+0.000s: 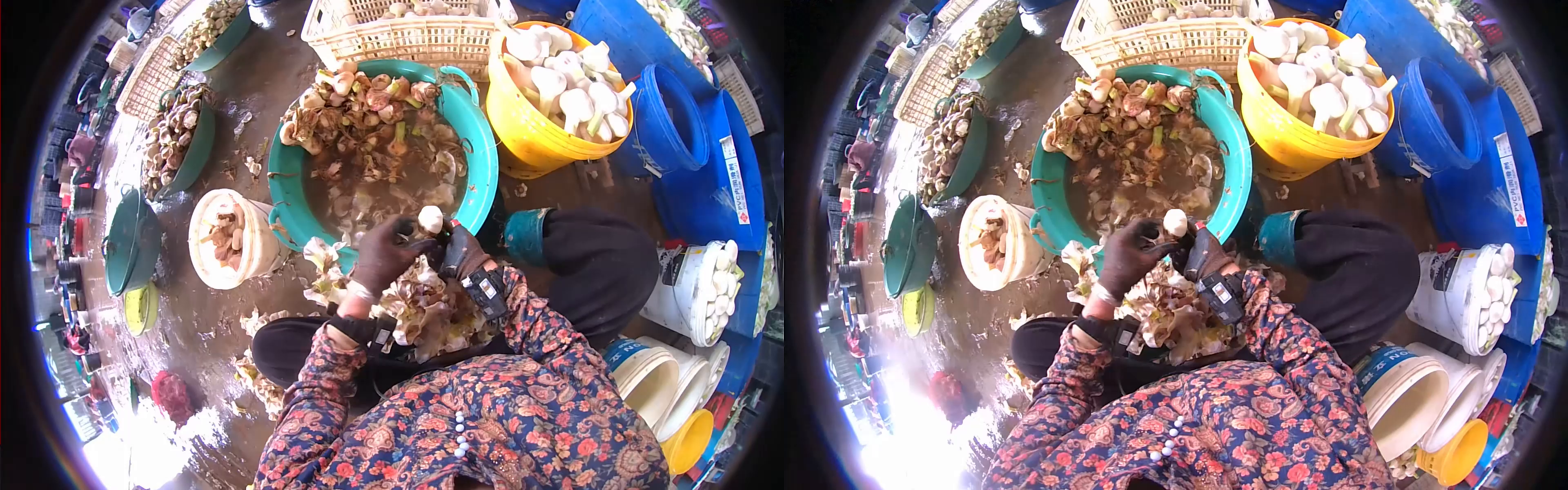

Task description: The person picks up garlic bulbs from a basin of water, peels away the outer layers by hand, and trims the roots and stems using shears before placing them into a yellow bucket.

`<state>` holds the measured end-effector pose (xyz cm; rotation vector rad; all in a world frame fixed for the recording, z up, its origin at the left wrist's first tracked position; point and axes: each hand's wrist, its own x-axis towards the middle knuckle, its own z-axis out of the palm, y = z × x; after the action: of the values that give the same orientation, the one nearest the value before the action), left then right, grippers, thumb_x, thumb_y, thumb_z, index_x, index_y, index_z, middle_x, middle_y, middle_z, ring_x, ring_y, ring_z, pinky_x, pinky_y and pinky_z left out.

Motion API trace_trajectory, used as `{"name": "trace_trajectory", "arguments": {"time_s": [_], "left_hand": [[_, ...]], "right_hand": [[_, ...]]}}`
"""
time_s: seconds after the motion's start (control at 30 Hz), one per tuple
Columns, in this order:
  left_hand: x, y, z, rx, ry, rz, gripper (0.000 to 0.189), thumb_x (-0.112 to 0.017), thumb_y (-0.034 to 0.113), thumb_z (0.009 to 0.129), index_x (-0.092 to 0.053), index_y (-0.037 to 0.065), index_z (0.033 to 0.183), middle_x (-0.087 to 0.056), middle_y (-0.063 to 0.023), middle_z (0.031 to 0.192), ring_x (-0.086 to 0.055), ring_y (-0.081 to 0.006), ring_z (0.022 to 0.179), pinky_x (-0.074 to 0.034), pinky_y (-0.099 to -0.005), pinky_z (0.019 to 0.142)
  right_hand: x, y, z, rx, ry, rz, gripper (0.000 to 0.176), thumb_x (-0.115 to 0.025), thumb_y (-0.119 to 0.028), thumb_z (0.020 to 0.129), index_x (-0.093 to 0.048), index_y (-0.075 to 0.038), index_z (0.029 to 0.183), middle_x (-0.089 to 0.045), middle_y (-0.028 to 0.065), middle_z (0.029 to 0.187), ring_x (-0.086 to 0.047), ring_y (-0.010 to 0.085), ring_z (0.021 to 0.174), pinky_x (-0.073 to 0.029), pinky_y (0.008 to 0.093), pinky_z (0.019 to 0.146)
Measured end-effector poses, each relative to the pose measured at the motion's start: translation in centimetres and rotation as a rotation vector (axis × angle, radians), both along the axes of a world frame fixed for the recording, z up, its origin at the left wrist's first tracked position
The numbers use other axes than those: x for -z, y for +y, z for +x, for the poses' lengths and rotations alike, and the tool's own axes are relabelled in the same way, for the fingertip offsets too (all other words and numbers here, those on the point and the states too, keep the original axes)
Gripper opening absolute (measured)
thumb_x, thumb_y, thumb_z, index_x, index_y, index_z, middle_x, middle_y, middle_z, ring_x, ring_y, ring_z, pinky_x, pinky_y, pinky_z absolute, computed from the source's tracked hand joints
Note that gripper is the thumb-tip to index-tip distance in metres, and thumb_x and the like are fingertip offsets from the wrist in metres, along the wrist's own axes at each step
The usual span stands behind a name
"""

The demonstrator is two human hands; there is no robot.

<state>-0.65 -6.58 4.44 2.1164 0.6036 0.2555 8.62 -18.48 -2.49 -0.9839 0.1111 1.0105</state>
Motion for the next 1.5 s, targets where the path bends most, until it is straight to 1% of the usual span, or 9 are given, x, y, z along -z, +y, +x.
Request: {"name": "trace_trajectory", "arguments": {"time_s": [0.03,0.37,0.7,1.13,1.23,1.37,1.43,1.47,1.5], "left_hand": [[-0.1,-0.8,0.6,-0.001,-0.054,-0.009,0.037,-0.078,0.020,0.068,-0.062,0.004,0.097,-0.066,-0.0097,0.082,-0.065,-0.0162,0.074,-0.051,-0.0277,0.065],[1.5,0.0,0.5,0.096,0.042,0.199,0.025,-0.070,0.021,0.070,-0.066,0.010,0.092,-0.064,-0.0128,0.079,-0.063,-0.0300,0.071,-0.050,-0.0341,0.060],[2.1,0.4,-0.8,-0.175,-0.030,-0.265,0.016,-0.064,0.011,0.079,-0.064,-0.002,0.088,-0.067,-0.0071,0.076,-0.058,-0.0087,0.065,-0.048,-0.0251,0.059],[6.0,5.2,-1.9,-0.429,0.053,0.132,0.020,-0.065,0.025,0.073,-0.063,0.006,0.073,-0.062,-0.0145,0.069,-0.061,-0.0307,0.062,-0.048,-0.0363,0.057],[4.9,8.4,-2.1,0.000,0.718,0.137,0.036,-0.062,0.041,0.072,-0.068,0.005,0.069,-0.064,-0.0171,0.076,-0.062,-0.0339,0.074,-0.048,-0.0396,0.068],[7.6,10.4,0.7,-0.009,0.444,0.144,0.043,-0.068,0.044,0.069,-0.066,0.002,0.081,-0.064,-0.0156,0.074,-0.062,-0.0303,0.075,-0.048,-0.0380,0.070],[9.5,11.7,3.5,-0.040,0.286,0.068,0.047,-0.066,0.047,0.070,-0.066,0.004,0.088,-0.064,-0.0173,0.082,-0.061,-0.0335,0.082,-0.047,-0.0400,0.075],[10.1,12.1,5.6,-0.135,0.206,0.075,0.048,-0.067,0.046,0.069,-0.064,0.005,0.094,-0.064,-0.0168,0.087,-0.061,-0.0335,0.085,-0.047,-0.0399,0.076],[10.8,12.6,7.8,-0.231,0.127,0.080,0.051,-0.068,0.046,0.067,-0.063,0.007,0.100,-0.064,-0.0163,0.091,-0.060,-0.0335,0.088,-0.047,-0.0398,0.078]], "right_hand": [[-0.5,0.6,0.5,0.100,0.660,0.053,0.036,-0.040,-0.034,0.090,-0.057,-0.007,0.106,-0.064,0.0093,0.092,-0.062,0.0233,0.077,-0.053,0.0326,0.065],[-1.6,0.6,-0.2,0.085,0.812,0.032,0.032,-0.041,-0.032,0.090,-0.055,-0.008,0.106,-0.063,0.0079,0.089,-0.061,0.0229,0.076,-0.052,0.0363,0.070],[1.7,0.1,-0.6,0.023,0.973,0.167,0.034,-0.043,-0.038,0.089,-0.056,-0.008,0.095,-0.058,0.0067,0.072,-0.055,0.0218,0.059,-0.048,0.0348,0.055],[0.8,0.0,-0.6,-0.174,1.063,0.332,0.043,-0.039,-0.047,0.086,-0.052,-0.007,0.078,-0.047,0.0038,0.059,-0.040,0.0196,0.050,-0.033,0.0310,0.044],[-0.9,0.7,0.5,-0.083,0.817,-0.146,0.041,-0.042,-0.046,0.085,-0.052,-0.008,0.074,-0.047,0.0038,0.056,-0.042,0.0193,0.046,-0.033,0.0318,0.041],[0.3,3.8,3.7,-0.174,-0.066,-0.611,0.033,-0.057,-0.035,0.080,-0.057,-0.005,0.065,-0.051,0.0060,0.053,-0.046,0.0178,0.041,-0.034,0.0316,0.039],[4.8,6.2,9.1,-0.114,-0.170,-0.492,0.020,-0.052,-0.023,0.086,-0.061,-0.006,0.080,-0.054,0.0036,0.056,-0.049,0.0160,0.041,-0.037,0.0302,0.036],[-0.7,7.9,10.7,-0.052,-0.609,-0.305,0.018,-0.051,-0.023,0.088,-0.062,-0.009,0.086,-0.059,0.0023,0.068,-0.055,0.0121,0.052,-0.042,0.0294,0.043],[-7.1,9.3,12.4,-0.095,-0.338,-0.123,0.021,-0.048,-0.028,0.090,-0.061,-0.012,0.096,-0.062,0.0009,0.082,-0.059,0.0106,0.069,-0.048,0.0313,0.056]]}}
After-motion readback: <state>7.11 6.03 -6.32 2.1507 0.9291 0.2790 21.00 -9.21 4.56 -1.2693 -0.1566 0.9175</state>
